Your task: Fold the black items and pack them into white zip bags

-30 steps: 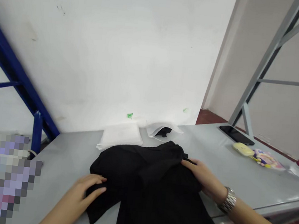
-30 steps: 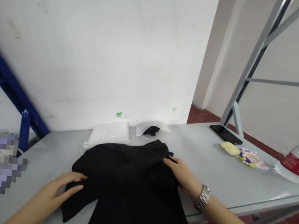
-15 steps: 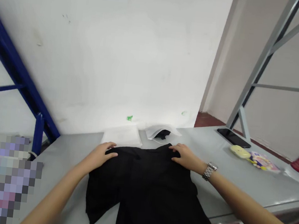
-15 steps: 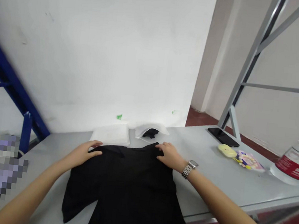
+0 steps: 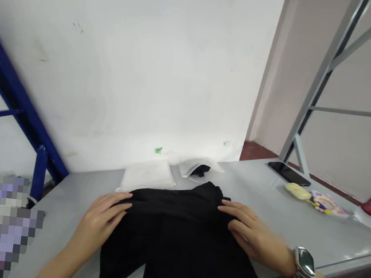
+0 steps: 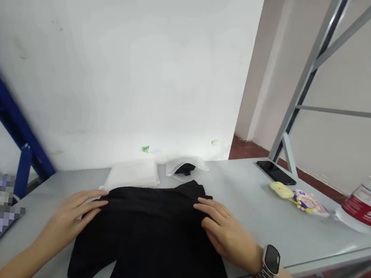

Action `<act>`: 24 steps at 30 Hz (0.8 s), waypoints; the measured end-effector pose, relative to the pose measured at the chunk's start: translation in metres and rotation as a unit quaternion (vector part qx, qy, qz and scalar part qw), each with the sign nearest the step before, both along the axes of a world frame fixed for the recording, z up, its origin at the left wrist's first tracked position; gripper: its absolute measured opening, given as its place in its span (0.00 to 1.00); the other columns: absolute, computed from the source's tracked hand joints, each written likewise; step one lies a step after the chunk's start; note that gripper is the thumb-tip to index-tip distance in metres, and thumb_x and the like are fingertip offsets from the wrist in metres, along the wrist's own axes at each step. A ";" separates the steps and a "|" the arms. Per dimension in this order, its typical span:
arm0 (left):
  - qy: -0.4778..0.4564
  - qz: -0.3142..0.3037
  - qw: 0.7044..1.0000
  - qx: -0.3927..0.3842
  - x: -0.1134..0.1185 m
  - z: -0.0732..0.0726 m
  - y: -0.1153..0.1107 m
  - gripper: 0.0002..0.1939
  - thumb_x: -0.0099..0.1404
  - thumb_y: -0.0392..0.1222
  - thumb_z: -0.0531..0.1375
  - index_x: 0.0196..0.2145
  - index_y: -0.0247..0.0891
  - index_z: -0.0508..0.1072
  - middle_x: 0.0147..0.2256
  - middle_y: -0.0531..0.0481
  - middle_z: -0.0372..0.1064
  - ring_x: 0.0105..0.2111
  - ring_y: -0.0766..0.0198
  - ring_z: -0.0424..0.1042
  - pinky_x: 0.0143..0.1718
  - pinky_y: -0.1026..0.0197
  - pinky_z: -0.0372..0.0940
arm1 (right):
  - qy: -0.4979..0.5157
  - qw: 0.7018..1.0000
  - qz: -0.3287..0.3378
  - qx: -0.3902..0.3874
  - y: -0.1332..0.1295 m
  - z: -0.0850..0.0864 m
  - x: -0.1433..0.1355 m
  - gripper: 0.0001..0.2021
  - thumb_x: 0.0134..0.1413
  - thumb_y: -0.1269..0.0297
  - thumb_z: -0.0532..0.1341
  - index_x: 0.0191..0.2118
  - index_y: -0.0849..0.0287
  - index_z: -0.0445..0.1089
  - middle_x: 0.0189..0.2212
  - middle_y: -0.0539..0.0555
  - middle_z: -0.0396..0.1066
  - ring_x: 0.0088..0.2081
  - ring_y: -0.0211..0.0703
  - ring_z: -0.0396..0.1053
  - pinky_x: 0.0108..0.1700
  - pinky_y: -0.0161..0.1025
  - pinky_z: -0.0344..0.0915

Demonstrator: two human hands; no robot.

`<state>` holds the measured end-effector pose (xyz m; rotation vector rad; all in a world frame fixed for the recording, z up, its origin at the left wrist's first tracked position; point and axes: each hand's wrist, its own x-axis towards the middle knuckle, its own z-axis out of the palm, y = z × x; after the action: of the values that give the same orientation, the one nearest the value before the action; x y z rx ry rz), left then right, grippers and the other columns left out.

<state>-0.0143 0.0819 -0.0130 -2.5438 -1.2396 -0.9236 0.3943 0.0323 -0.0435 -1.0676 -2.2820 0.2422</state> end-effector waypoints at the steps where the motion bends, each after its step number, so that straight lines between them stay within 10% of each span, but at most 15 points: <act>1: 0.018 -0.009 1.000 -0.004 -0.003 -0.002 -0.009 0.09 0.63 0.41 0.55 0.37 0.46 0.75 0.45 0.50 0.73 0.49 0.55 0.69 0.51 0.51 0.62 | -0.010 1.000 0.011 -0.026 -0.006 0.000 0.001 0.10 0.57 0.71 0.52 0.35 0.52 0.69 0.54 0.52 0.65 0.60 0.49 0.54 0.60 0.56 0.54; 9: 0.011 0.071 0.972 -0.225 -0.007 -0.003 -0.030 0.18 0.67 0.51 0.47 0.37 0.44 0.74 0.37 0.49 0.75 0.42 0.55 0.72 0.45 0.55 0.65 | 0.085 0.967 -0.098 -0.220 0.002 0.000 0.005 0.15 0.58 0.52 0.54 0.46 0.51 0.69 0.47 0.54 0.70 0.48 0.48 0.67 0.51 0.47 0.63; 16: -0.033 -0.015 0.933 -0.357 0.062 0.030 0.009 0.15 0.63 0.55 0.53 0.36 0.42 0.71 0.38 0.51 0.73 0.39 0.58 0.71 0.41 0.60 0.63 | -0.011 0.974 -0.144 -0.176 0.029 -0.007 -0.007 0.14 0.39 0.60 0.66 0.36 0.56 0.72 0.37 0.56 0.69 0.43 0.52 0.65 0.47 0.47 0.63; 24: 0.041 -0.125 0.873 -0.471 0.112 0.041 0.037 0.19 0.44 0.52 0.67 0.34 0.41 0.75 0.35 0.52 0.73 0.36 0.54 0.72 0.35 0.60 0.63 | 0.079 0.982 -0.137 -0.107 0.035 0.082 -0.035 0.02 0.48 0.68 0.57 0.31 0.56 0.62 0.25 0.47 0.66 0.27 0.39 0.64 0.29 0.36 0.61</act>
<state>0.0975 0.1185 0.0283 -3.4869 -1.6380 -0.2062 0.3588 0.0669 0.0389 -1.4059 -1.9733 0.4506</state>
